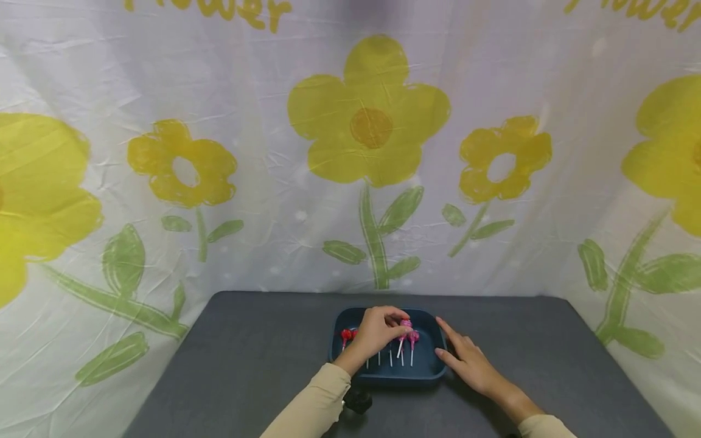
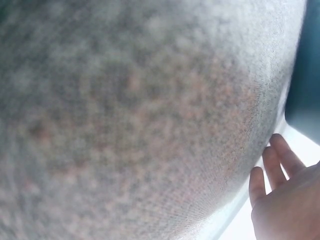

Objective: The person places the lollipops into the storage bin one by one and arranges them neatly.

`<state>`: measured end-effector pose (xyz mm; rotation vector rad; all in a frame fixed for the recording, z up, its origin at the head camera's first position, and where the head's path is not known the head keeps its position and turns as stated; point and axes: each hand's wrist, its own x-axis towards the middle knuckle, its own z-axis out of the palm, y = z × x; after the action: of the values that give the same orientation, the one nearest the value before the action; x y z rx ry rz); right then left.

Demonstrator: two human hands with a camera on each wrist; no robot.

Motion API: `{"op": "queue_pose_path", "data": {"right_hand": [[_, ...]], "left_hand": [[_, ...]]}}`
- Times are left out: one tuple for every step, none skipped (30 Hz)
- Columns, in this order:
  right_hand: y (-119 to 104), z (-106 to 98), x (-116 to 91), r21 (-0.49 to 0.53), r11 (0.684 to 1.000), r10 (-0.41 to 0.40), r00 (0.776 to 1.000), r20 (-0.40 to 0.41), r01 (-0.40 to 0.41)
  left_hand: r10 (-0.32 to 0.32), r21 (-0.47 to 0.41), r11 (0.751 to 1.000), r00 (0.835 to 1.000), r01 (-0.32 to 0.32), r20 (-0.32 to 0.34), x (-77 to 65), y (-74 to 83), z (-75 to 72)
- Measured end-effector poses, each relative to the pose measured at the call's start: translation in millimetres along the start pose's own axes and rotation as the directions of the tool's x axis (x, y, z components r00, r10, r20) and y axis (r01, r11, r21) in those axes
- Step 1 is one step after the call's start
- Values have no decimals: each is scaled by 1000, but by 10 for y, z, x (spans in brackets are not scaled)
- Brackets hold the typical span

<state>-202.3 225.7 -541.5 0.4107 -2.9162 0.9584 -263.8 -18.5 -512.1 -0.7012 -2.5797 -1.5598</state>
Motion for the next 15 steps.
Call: {"op": "queue_pose_path", "data": {"right_hand": [[-1,0,0,-1,1000,1,1000,1,-1],[-2,-1,-1,-3,1000,2,1000,2,-2],[-3,-3,0,-2,1000,5,1000,2,-5],[-3,-3,1,-1,1000,7,1000,2,-7],[-3,-3,0,-1,1000,5,1000,3,-5],[-5,-4,-2,0,1000,7,1000,5,-7],[-7,-6,-1,2,1000,9,1000,7,-9],[-7,-7,-2,2,1000,11,1000,9,-11],[-4,-8,-2,3,1000,12,1000,11,-12],[-4,-9,-4,3,1000,15,1000,13,-15],[-4,-9,-5,3,1000,17,1000,15,-17],[-2,-10,-5,2,1000,17,1000,15,-17],[0,-9,-5,0,1000,15,1000,15,-15],[-1,-10,-5,0,1000,15,1000,14,-15],[-2,-10,-5,-2,1000,14,1000,13,-14]], "left_hand": [[1,0,1000,1000,-1,4,1,-2,10],[3,4,1000,1000,-3,6,4,-7,19],[3,2,1000,1000,-3,8,6,-12,29],[3,-1,1000,1000,-3,9,6,-10,35],[2,-3,1000,1000,-2,9,8,-14,42],[0,-5,1000,1000,0,11,9,-12,49],[-1,-8,1000,1000,1,10,12,-13,56],[-1,-10,1000,1000,1,11,14,-16,62],[-1,-12,1000,1000,1,14,14,-14,68],[1,-11,1000,1000,-1,16,16,-16,74],[3,-6,1000,1000,-3,18,19,-19,82],[6,-1,1000,1000,-6,19,22,-19,88],[7,2,1000,1000,-7,21,26,-18,94],[10,6,1000,1000,-10,24,28,-17,101],[9,9,1000,1000,-10,26,32,-15,110]]}}
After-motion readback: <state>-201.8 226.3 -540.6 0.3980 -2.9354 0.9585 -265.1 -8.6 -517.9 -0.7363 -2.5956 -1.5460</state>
